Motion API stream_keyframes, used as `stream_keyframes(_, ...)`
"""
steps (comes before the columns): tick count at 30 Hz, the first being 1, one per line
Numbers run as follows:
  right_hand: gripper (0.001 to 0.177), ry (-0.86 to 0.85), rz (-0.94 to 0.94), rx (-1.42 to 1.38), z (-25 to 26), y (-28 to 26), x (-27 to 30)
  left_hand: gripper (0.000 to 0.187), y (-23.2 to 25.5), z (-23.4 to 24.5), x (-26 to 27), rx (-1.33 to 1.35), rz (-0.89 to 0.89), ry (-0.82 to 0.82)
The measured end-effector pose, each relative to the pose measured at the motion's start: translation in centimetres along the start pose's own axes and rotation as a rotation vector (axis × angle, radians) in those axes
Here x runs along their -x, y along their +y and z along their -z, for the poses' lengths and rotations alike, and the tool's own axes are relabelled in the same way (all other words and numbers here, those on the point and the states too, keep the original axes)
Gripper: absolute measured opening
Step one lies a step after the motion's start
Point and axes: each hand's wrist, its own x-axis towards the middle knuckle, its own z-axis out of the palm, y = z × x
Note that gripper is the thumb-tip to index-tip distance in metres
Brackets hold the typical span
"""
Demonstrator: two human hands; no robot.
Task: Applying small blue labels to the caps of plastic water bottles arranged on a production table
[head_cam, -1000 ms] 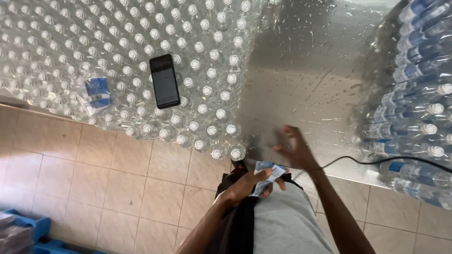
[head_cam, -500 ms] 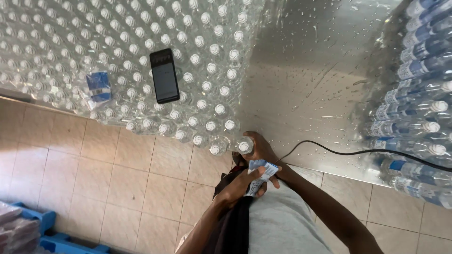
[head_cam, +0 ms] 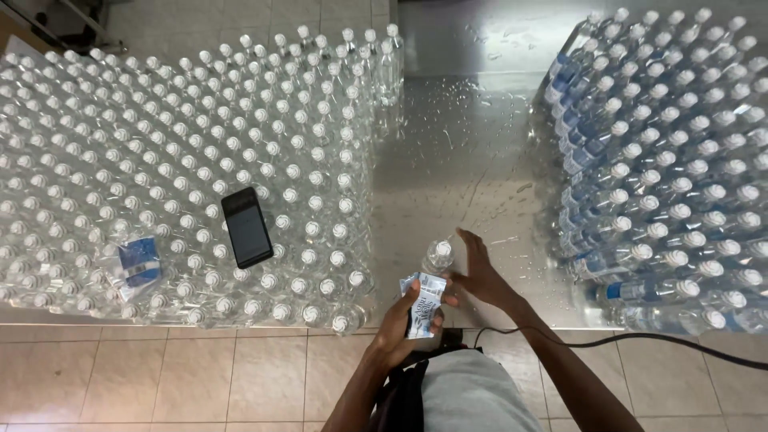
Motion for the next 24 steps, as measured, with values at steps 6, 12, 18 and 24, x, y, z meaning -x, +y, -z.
stream_keyframes(6, 0.03, -0.009, 0.216, -0.316, 5.2, -6.7, 3.7, 0.068, -0.2, -0.8, -1.7, -0.089, 0.001, -0.051)
stream_keyframes(12, 0.045, 0.049, 0.227, -0.275, 4.0, -7.4, 5.2, 0.054, 0.7, -3.6, 0.1, -0.144, 0.037, 0.002)
stream_keyframes(18, 0.053, 0.036, 0.106, -0.296, 4.5, -6.2, 5.3, 0.055, -1.7, -2.0, 0.0, -0.071, 0.087, 0.063)
stream_keyframes(24, 0.042, 0.036, 0.175, -0.286, 5.5, -6.2, 3.6, 0.066, -1.7, -2.4, 0.9, -0.049, 0.013, 0.14)
